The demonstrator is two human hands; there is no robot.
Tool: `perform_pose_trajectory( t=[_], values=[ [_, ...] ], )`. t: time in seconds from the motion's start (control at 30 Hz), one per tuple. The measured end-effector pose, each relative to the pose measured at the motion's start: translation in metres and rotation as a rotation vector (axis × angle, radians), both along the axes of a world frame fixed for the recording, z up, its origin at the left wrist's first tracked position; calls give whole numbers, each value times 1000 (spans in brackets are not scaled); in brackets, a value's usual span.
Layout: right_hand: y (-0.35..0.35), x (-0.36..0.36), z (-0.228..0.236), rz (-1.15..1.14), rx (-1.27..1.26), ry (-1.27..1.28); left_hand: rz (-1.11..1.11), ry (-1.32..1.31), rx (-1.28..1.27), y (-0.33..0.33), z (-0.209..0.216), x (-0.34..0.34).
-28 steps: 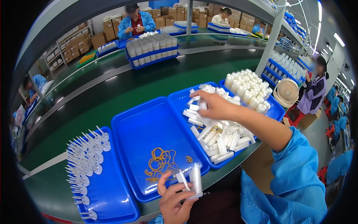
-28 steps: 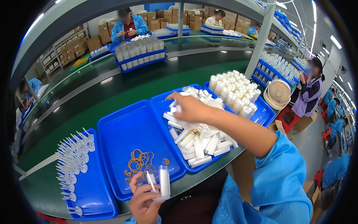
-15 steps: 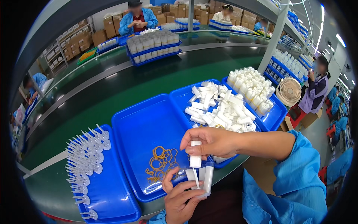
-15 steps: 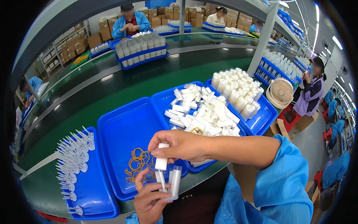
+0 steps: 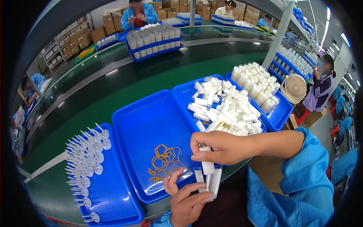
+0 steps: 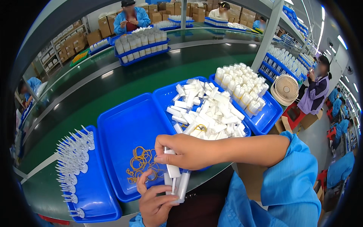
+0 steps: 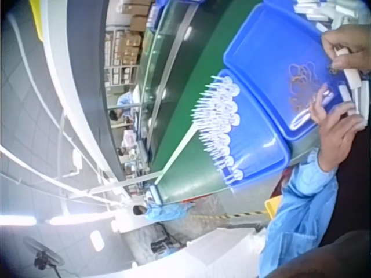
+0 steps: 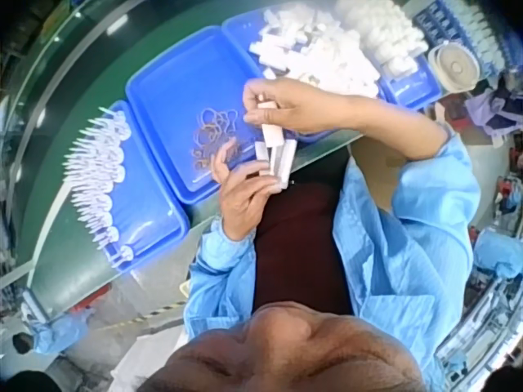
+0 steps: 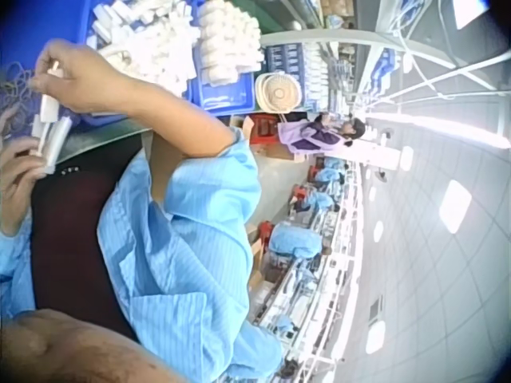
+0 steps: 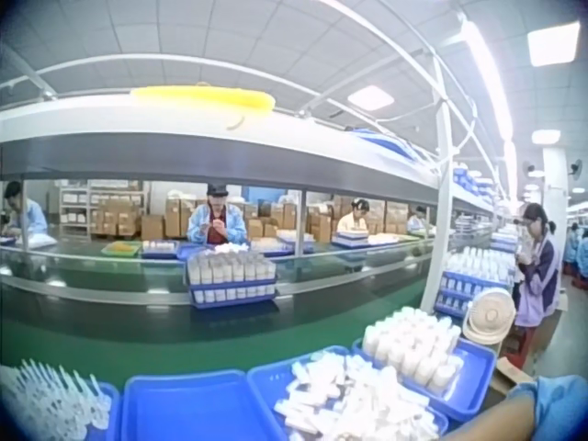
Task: The recorder is assembling small plastic medical components and securing them with rubber bands on a factory assembly line.
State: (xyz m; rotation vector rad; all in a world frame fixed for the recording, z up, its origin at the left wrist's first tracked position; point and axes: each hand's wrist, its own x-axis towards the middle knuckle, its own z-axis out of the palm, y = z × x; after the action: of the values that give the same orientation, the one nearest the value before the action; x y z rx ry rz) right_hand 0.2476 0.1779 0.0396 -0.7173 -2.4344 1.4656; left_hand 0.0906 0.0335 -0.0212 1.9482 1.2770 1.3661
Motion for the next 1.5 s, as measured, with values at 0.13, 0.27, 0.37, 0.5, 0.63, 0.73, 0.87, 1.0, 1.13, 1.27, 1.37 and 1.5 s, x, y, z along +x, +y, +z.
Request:
perform_pose_trajectory(
  t=[0.13,0.27,0.37,0.5,0.63,0.73,0.87,1.0,1.13,1.27,1.37,1.5],
  values=[
    [-7,2,-7,-120,-76,25,60,48,46,-2,1,2],
    [-9,6,-7,-120,-253,19,101,160,70,-4,-4,1],
    [-7,12,-7,-33,-62,-76,116,189,138,-1,-1,-1],
    [-1,15,9,136,111,-314,81,197,114,-5,-8,2],
    [0,10,18,243,-57,-252,109,187,171,-12,-14,2],
    [-13,9,6,303,182,-163,111,193,242,-15,-11,3],
    [-34,9,-5,374,-9,-85,131,106,333,-26,-25,-1],
    [-50,4,-10,355,45,-16,261,83,337,-34,-22,-3],
    [-61,-2,5,447,276,35,-63,-623,-172,-39,-25,-6],
    [-69,-16,-17,581,362,286,-480,-1290,-665,-43,-25,1],
    [-31,-39,-17,371,294,268,-501,-1316,-773,-34,-23,-4],
    [35,-55,-51,90,684,-462,-293,-1256,-738,-31,-21,-3]
  ],
)
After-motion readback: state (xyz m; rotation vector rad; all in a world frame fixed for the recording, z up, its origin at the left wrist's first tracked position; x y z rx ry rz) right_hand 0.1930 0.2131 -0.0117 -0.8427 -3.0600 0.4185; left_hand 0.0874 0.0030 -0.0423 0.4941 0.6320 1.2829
